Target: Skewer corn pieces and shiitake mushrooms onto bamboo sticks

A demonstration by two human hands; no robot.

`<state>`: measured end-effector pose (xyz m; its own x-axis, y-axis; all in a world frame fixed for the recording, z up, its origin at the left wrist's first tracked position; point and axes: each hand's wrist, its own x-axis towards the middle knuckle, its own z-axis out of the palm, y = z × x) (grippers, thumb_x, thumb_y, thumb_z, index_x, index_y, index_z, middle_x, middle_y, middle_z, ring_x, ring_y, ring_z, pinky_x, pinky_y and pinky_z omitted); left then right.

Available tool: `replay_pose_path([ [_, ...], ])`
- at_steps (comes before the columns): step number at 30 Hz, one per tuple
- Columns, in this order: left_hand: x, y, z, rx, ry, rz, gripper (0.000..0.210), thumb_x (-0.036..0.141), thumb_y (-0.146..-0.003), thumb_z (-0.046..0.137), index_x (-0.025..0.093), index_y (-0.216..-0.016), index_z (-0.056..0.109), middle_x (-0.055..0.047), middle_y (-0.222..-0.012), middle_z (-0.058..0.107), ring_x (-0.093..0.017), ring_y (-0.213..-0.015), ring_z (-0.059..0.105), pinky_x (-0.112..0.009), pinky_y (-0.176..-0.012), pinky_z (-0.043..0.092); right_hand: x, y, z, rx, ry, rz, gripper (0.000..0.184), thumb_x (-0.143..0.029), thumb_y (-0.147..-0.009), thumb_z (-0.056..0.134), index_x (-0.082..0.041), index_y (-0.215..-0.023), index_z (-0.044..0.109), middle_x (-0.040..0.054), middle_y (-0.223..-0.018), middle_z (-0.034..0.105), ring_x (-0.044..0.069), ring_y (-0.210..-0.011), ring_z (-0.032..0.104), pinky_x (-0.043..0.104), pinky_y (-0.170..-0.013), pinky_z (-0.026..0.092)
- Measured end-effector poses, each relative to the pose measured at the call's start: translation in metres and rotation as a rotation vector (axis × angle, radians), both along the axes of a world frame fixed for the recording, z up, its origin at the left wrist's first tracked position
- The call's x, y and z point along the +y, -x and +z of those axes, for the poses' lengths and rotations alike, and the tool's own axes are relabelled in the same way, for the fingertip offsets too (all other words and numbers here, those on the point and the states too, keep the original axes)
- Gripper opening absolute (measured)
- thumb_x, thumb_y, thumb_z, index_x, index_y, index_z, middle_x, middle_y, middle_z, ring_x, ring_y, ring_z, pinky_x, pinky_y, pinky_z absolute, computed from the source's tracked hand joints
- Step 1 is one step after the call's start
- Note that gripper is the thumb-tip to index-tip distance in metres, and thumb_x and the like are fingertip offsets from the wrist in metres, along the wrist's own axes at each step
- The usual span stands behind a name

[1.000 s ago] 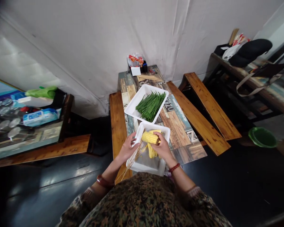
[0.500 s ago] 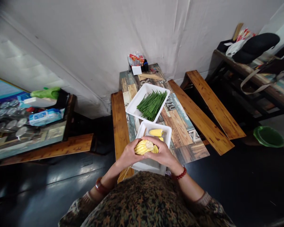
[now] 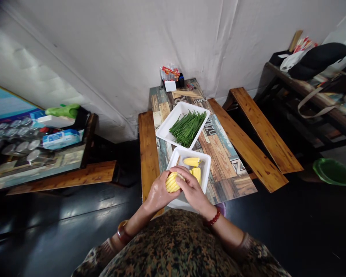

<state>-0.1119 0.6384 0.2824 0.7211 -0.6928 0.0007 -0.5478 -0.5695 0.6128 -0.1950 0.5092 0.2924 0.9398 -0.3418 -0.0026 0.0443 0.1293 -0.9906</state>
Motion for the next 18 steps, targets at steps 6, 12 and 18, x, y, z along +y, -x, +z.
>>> replay_pose_path([
  [6, 0.004, 0.003, -0.001, -0.029, -0.024, -0.008, 0.041, 0.031, -0.070, 0.071, 0.020, -0.106, 0.054, -0.008, -0.097, 0.067, -0.026, -0.090, 0.066, -0.036, -0.079, 0.053, 0.002, -0.001, -0.009, -0.002, 0.065, -0.065, 0.034, -0.045, -0.099, 0.046, -0.025, -0.112, 0.070, 0.0060, -0.121, 0.067, 0.021, -0.120, 0.057, 0.038, -0.111, 0.039],
  [12, 0.004, -0.004, 0.009, 0.305, 0.075, -0.011, 0.046, 0.039, -0.068, 0.074, 0.017, -0.104, 0.057, -0.003, -0.090, 0.068, -0.020, -0.081, 0.064, -0.032, -0.074, 0.051, -0.020, 0.007, -0.011, 0.083, -0.187, 0.128, 0.040, -0.048, -0.099, 0.046, -0.029, -0.129, 0.064, 0.0043, -0.136, 0.063, 0.023, -0.125, 0.057, 0.041, -0.109, 0.043],
  [18, 0.001, -0.008, 0.016, 0.493, 0.088, -0.044, 0.059, 0.039, -0.066, 0.074, 0.013, -0.116, 0.058, -0.006, -0.099, 0.069, -0.021, -0.086, 0.063, -0.032, -0.079, 0.051, -0.031, 0.014, -0.005, 0.079, 0.008, 0.200, 0.042, -0.044, -0.095, 0.056, -0.030, -0.135, 0.060, 0.0035, -0.142, 0.058, 0.025, -0.131, 0.053, 0.043, -0.113, 0.040],
])
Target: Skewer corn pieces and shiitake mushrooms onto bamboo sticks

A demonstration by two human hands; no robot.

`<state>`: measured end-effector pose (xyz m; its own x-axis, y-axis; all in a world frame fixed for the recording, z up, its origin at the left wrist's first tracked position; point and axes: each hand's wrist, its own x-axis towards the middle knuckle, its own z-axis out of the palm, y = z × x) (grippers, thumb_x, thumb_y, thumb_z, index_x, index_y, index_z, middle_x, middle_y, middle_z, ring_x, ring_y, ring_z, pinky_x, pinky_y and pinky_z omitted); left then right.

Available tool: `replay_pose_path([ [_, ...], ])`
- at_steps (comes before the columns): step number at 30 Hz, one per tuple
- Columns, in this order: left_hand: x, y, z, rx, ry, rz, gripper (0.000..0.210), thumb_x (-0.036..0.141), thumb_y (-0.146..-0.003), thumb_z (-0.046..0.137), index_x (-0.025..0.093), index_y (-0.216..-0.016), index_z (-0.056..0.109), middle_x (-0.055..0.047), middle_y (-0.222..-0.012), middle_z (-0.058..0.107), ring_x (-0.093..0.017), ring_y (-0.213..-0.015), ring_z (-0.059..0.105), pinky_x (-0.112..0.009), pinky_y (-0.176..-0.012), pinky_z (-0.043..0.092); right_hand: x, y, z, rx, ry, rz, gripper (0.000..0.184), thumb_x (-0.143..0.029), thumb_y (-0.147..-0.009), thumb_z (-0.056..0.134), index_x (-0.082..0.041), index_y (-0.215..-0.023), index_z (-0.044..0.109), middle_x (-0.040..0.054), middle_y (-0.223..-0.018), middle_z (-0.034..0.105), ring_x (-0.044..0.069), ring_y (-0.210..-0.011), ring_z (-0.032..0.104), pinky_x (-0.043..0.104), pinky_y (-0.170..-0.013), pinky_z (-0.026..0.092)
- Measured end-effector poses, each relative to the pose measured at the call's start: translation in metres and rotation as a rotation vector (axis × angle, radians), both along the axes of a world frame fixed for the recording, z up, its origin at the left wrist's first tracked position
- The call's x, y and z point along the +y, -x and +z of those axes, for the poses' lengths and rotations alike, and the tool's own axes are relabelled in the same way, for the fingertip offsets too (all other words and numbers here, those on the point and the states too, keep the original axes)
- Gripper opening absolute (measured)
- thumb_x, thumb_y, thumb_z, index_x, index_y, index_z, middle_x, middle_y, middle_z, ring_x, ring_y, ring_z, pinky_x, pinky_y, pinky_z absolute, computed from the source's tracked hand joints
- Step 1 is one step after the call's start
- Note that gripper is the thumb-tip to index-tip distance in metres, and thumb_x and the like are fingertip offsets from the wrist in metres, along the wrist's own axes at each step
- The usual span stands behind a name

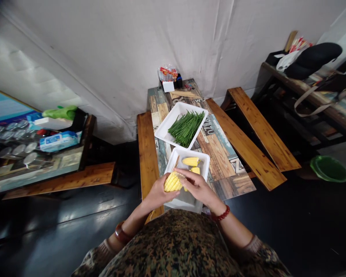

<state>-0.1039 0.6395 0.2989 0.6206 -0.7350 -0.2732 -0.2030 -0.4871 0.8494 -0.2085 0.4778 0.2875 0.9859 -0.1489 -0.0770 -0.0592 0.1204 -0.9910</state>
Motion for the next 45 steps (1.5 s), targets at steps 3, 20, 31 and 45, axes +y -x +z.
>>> replay_pose_path([
  [3, 0.000, -0.002, 0.001, 0.014, -0.024, -0.038, 0.056, 0.040, -0.066, 0.073, 0.012, -0.113, 0.059, -0.006, -0.098, 0.068, -0.021, -0.086, 0.063, -0.032, -0.077, 0.050, -0.003, 0.001, -0.002, -0.021, 0.077, 0.005, 0.041, -0.041, -0.096, 0.055, -0.028, -0.135, 0.060, 0.0043, -0.140, 0.060, 0.025, -0.129, 0.055, 0.043, -0.111, 0.043],
  [20, 0.005, -0.003, 0.001, -0.005, -0.095, -0.190, 0.047, 0.033, -0.062, 0.074, 0.015, -0.104, 0.063, -0.001, -0.092, 0.066, -0.019, -0.081, 0.059, -0.029, -0.076, 0.047, -0.011, 0.012, 0.007, -0.142, 0.684, 0.199, 0.054, -0.017, -0.094, 0.046, -0.022, -0.148, 0.043, 0.0122, -0.134, 0.064, 0.024, -0.119, 0.063, 0.042, -0.101, 0.051],
  [31, 0.001, -0.005, -0.001, 0.107, -0.097, -0.206, 0.049, 0.037, -0.064, 0.073, 0.015, -0.106, 0.063, -0.003, -0.095, 0.067, -0.020, -0.084, 0.060, -0.030, -0.077, 0.049, -0.007, 0.007, -0.013, -0.108, 0.567, 0.036, 0.050, -0.008, -0.089, 0.041, -0.024, -0.133, 0.060, 0.0085, -0.121, 0.071, 0.022, -0.109, 0.067, 0.041, -0.098, 0.052],
  [45, -0.005, -0.002, -0.006, -0.018, -0.167, -0.180, 0.047, 0.042, -0.065, 0.073, 0.013, -0.101, 0.063, -0.003, -0.088, 0.065, -0.019, -0.079, 0.059, -0.030, -0.071, 0.046, 0.001, 0.008, -0.012, 0.141, -0.033, -0.085, 0.047, -0.052, -0.087, 0.063, -0.023, -0.123, 0.068, 0.0086, -0.122, 0.071, 0.025, -0.110, 0.066, 0.041, -0.098, 0.052],
])
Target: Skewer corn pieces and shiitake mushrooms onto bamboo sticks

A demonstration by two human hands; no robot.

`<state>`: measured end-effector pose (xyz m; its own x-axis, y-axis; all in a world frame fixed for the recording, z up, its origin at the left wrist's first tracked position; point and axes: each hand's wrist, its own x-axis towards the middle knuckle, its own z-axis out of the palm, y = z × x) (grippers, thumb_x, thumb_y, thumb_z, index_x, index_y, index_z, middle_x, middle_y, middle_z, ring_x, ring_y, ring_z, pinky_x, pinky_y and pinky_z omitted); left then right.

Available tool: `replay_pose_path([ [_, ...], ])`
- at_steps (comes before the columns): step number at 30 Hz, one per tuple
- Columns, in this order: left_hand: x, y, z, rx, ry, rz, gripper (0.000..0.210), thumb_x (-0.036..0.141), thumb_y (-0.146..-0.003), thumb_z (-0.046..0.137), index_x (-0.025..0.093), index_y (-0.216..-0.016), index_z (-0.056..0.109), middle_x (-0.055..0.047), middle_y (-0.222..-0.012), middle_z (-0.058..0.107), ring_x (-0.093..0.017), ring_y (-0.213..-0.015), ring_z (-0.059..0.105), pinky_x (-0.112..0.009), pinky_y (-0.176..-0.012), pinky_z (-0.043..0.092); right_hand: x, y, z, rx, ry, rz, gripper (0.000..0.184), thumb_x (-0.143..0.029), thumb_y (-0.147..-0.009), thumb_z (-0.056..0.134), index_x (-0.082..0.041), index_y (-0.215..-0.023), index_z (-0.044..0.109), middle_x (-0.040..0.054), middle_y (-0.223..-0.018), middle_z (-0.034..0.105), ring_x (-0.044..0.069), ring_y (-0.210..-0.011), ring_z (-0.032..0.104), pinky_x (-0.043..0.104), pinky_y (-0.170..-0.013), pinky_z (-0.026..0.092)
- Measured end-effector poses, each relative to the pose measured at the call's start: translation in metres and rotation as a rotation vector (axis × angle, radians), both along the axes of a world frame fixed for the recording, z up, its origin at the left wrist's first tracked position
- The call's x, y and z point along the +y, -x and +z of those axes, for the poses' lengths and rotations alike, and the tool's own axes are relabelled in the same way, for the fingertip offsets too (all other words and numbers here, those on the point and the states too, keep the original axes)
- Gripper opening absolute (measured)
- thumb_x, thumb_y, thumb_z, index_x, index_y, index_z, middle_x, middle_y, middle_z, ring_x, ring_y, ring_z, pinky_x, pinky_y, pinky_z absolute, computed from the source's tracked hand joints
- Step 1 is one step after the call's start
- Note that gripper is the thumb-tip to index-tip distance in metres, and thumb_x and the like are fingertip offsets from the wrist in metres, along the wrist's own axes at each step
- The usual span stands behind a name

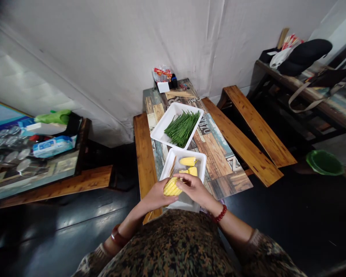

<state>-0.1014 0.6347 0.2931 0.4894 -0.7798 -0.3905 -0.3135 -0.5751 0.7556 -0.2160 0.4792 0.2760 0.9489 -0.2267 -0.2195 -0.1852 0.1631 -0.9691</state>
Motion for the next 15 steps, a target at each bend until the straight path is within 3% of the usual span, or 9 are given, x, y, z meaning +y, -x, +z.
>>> replay_pose_path([
  [5, 0.002, 0.002, -0.003, -0.015, -0.018, 0.001, 0.046, 0.043, -0.066, 0.073, 0.014, -0.098, 0.061, -0.003, -0.086, 0.065, -0.020, -0.078, 0.060, -0.029, -0.070, 0.046, -0.001, 0.003, -0.010, -0.093, 0.167, 0.046, 0.043, -0.046, -0.093, 0.057, -0.022, -0.128, 0.066, 0.0083, -0.133, 0.065, 0.026, -0.121, 0.061, 0.046, -0.108, 0.045],
  [11, 0.001, 0.003, -0.003, -0.007, -0.021, 0.008, 0.051, 0.041, -0.065, 0.074, 0.013, -0.106, 0.062, -0.005, -0.096, 0.068, -0.023, -0.088, 0.063, -0.032, -0.078, 0.048, 0.006, 0.004, -0.014, -0.157, 0.359, 0.020, 0.039, -0.038, -0.099, 0.046, -0.024, -0.130, 0.064, 0.0082, -0.131, 0.067, 0.022, -0.121, 0.062, 0.042, -0.107, 0.047],
  [15, 0.000, 0.002, -0.004, -0.017, -0.043, 0.000, 0.049, 0.041, -0.067, 0.073, 0.015, -0.107, 0.061, -0.005, -0.099, 0.069, -0.024, -0.090, 0.064, -0.032, -0.080, 0.049, 0.008, 0.004, -0.016, -0.133, 0.359, -0.007, 0.039, -0.038, -0.098, 0.046, -0.024, -0.129, 0.065, 0.0090, -0.130, 0.067, 0.022, -0.120, 0.063, 0.042, -0.107, 0.047],
])
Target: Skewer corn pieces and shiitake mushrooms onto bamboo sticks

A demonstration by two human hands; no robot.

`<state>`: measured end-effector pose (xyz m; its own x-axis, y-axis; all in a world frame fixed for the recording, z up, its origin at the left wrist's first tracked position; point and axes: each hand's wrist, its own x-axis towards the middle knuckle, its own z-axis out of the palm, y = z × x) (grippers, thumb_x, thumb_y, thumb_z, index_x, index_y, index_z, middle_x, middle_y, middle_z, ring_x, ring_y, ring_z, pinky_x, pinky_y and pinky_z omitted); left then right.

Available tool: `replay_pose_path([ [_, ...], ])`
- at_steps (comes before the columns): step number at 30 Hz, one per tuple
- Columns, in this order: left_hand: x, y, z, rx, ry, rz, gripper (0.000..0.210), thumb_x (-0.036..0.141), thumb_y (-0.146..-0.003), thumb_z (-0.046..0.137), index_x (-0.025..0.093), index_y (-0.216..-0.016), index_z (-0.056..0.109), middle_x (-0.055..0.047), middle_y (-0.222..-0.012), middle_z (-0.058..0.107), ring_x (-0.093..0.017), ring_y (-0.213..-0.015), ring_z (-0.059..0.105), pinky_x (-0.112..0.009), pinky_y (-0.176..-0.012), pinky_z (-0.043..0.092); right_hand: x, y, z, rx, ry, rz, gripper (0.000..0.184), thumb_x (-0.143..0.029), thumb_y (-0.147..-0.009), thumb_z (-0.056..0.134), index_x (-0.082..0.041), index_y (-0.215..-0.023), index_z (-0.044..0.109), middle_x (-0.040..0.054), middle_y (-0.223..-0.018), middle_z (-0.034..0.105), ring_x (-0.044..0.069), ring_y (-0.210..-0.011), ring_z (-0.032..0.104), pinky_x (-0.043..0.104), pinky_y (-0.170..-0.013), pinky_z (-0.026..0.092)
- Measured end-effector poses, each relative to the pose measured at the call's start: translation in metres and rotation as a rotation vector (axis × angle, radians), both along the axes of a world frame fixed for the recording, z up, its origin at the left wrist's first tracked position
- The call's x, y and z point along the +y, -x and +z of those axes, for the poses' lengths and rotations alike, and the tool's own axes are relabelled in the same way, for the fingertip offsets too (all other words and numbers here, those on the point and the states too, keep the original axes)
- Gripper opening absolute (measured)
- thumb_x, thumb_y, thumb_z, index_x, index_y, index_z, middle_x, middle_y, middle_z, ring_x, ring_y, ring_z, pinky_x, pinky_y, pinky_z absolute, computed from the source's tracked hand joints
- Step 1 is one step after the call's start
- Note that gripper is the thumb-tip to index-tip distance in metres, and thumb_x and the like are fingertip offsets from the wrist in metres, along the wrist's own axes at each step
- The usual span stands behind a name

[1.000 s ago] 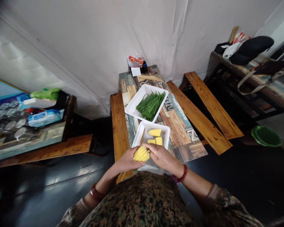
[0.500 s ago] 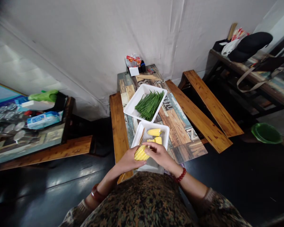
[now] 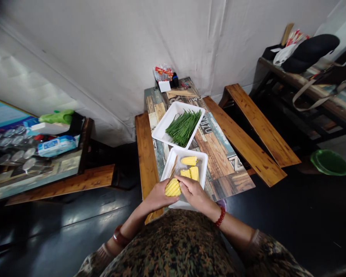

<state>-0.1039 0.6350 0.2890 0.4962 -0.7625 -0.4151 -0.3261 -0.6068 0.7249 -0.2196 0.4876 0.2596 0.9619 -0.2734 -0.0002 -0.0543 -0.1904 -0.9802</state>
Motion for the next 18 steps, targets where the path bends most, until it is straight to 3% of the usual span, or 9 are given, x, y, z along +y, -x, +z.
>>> replay_pose_path([
  [7, 0.0006, 0.0022, 0.0003, -0.067, -0.047, -0.004, 0.046, 0.042, -0.068, 0.071, 0.018, -0.105, 0.060, -0.005, -0.099, 0.069, -0.024, -0.089, 0.065, -0.031, -0.077, 0.048, -0.0068, -0.0029, 0.0032, 0.093, -0.334, 0.021, 0.046, -0.053, -0.090, 0.058, -0.023, -0.124, 0.069, 0.0091, -0.130, 0.067, 0.027, -0.120, 0.063, 0.047, -0.106, 0.047],
  [12, 0.0028, 0.0040, -0.0011, -0.115, -0.099, -0.021, 0.044, 0.042, -0.067, 0.072, 0.018, -0.102, 0.059, -0.006, -0.095, 0.069, -0.025, -0.086, 0.066, -0.030, -0.071, 0.046, -0.0083, -0.0046, 0.0018, 0.161, -0.478, 0.030, 0.048, -0.052, -0.082, 0.069, -0.022, -0.119, 0.071, 0.0091, -0.126, 0.069, 0.027, -0.115, 0.066, 0.046, -0.104, 0.049],
  [18, 0.0027, 0.0036, -0.0036, -0.107, -0.117, -0.043, 0.045, 0.039, -0.069, 0.071, 0.020, -0.108, 0.060, -0.006, -0.101, 0.070, -0.025, -0.091, 0.067, -0.030, -0.075, 0.046, -0.0054, -0.0037, -0.0053, 0.137, -0.352, 0.030, 0.040, -0.044, -0.087, 0.064, -0.023, -0.119, 0.071, 0.0081, -0.124, 0.071, 0.024, -0.114, 0.066, 0.044, -0.104, 0.049],
])
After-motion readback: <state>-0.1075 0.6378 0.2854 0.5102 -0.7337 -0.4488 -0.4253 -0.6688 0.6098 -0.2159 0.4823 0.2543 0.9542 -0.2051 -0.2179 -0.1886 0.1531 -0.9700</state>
